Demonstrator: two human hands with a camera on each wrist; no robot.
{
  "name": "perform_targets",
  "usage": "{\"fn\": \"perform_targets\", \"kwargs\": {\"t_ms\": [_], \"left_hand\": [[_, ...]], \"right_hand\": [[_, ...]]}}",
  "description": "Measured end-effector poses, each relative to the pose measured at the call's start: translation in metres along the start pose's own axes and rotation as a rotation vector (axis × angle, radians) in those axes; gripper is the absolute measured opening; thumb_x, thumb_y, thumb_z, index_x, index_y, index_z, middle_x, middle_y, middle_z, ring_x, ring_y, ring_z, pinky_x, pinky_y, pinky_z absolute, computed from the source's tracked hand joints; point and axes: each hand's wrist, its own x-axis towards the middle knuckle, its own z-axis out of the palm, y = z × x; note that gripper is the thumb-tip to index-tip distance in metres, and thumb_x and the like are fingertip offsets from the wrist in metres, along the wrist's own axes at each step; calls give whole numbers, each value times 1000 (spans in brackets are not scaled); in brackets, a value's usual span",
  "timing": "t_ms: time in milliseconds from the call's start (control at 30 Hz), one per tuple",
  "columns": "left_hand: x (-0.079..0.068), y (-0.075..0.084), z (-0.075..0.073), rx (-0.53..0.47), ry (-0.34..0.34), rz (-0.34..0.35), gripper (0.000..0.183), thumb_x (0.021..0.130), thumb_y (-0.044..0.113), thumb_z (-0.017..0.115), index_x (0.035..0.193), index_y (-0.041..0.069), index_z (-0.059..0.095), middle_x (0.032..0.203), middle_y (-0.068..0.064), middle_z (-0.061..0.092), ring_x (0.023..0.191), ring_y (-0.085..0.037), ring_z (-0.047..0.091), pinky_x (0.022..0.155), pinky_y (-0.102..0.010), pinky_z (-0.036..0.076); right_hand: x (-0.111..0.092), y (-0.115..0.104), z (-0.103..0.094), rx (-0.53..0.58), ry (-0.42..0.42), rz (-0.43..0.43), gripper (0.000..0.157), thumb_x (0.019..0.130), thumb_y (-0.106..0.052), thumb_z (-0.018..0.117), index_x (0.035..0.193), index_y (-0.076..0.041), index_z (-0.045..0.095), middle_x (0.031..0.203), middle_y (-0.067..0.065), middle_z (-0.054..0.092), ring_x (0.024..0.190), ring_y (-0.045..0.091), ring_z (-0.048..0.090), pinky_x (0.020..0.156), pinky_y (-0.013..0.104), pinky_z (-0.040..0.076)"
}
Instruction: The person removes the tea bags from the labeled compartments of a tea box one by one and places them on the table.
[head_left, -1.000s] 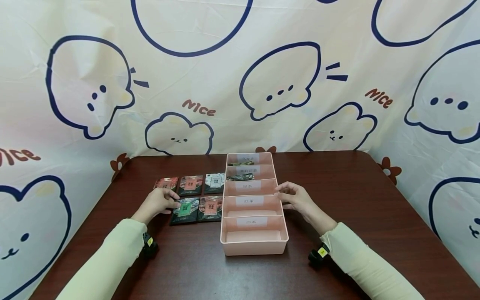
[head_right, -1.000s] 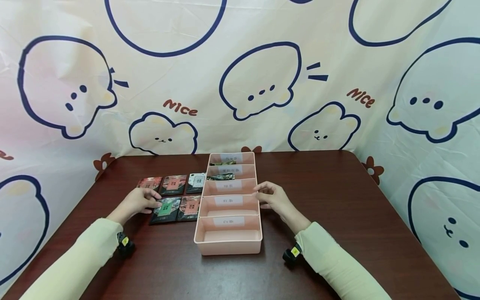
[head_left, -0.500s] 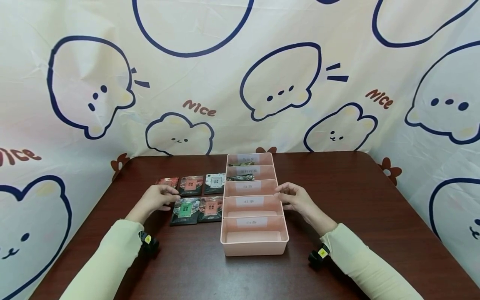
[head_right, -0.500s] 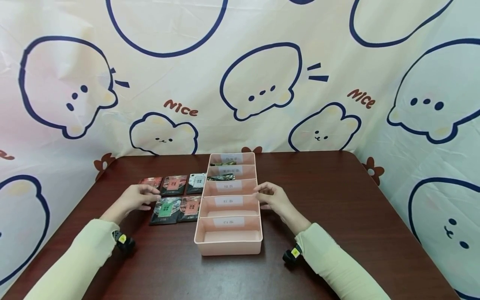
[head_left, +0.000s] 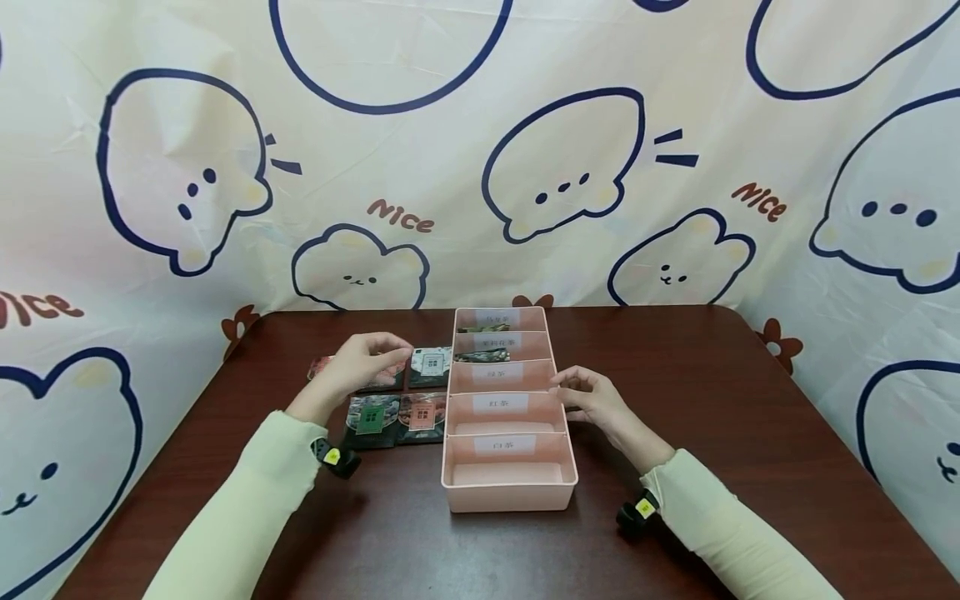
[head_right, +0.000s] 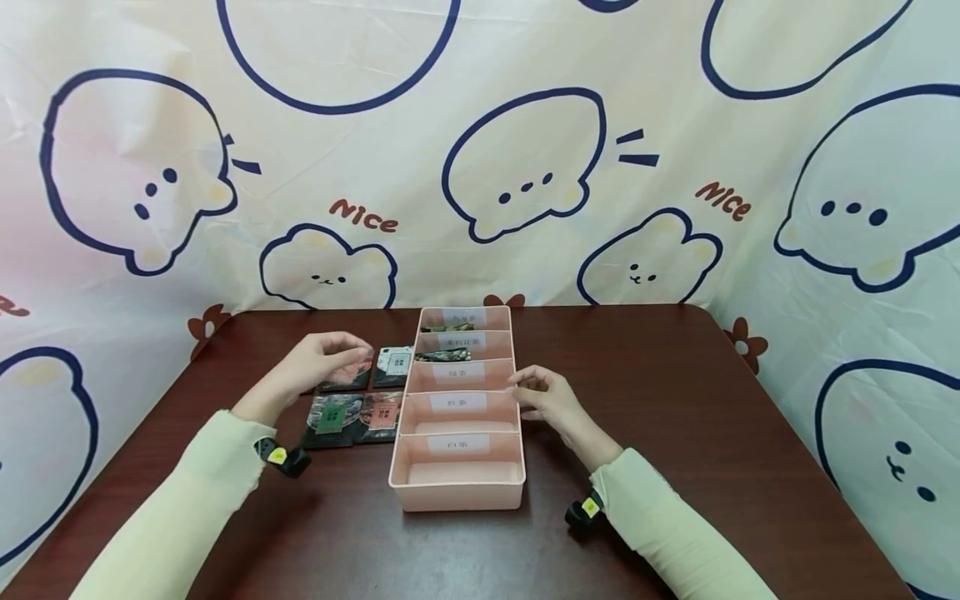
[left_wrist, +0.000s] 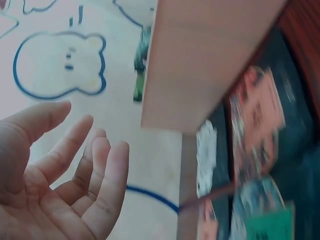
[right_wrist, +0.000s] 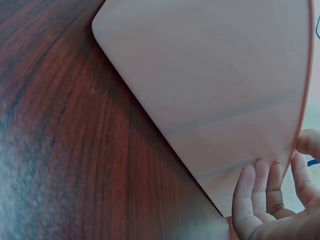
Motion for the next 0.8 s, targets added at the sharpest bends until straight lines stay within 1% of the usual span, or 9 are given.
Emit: {"fn": "perform_targets", "kwargs": {"t_ms": [33,133,267,367,467,600,800], "left_hand": [[3,4,3,0,-10,9,39,97,35,60,121,4,63,108,-16,62,85,-21,63,81,-43,57],[13,11,14,-1,-36,37,38,97,34,59,121,5,63,111,-14,63,88,-22,60,83,-44,57],[24,13,27,-19,-50,50,34,96,29,61,119,5,64,116,-13,62,99,-30,60,85,-47,55],[30,12,34,-23,-51,59,30,94,22,64,118,4,65,110,-14,62,105,-37,59,85,-47,55],[35,10,41,-21,-51,61,28,92,17,66,116,3,65,102,-14,62,103,-40,60,85,-48,55],[41,9,47,-25,-58,47,28,91,16,68,115,3,66,98,-13,62,99,-38,62,85,-49,55],[48,9,54,-6,-91,22,29,91,19,68,116,5,67,96,-11,61,95,-34,63,85,-46,55]], "right_hand": [[0,0,0,-1,2,-2,27,89,-8,65,113,2,60,92,3,57,82,11,66,72,32,58],[0,0,0,-5,8,-5,27,89,-8,65,113,2,60,92,3,57,81,11,65,72,33,58],[0,1,1,4,6,-6,26,89,-7,65,112,2,60,93,3,57,82,11,65,71,32,58],[0,2,1,13,-1,-3,24,89,-6,65,111,0,61,94,2,57,82,10,64,70,31,58],[0,1,2,18,0,4,22,88,-6,65,109,-1,62,94,2,58,81,10,65,69,31,58],[-1,1,2,12,-3,5,23,89,-7,65,110,0,61,94,1,58,82,10,65,70,30,58],[-2,0,1,15,-2,-1,27,89,-7,65,113,3,59,93,1,58,80,10,64,69,29,58]]}}
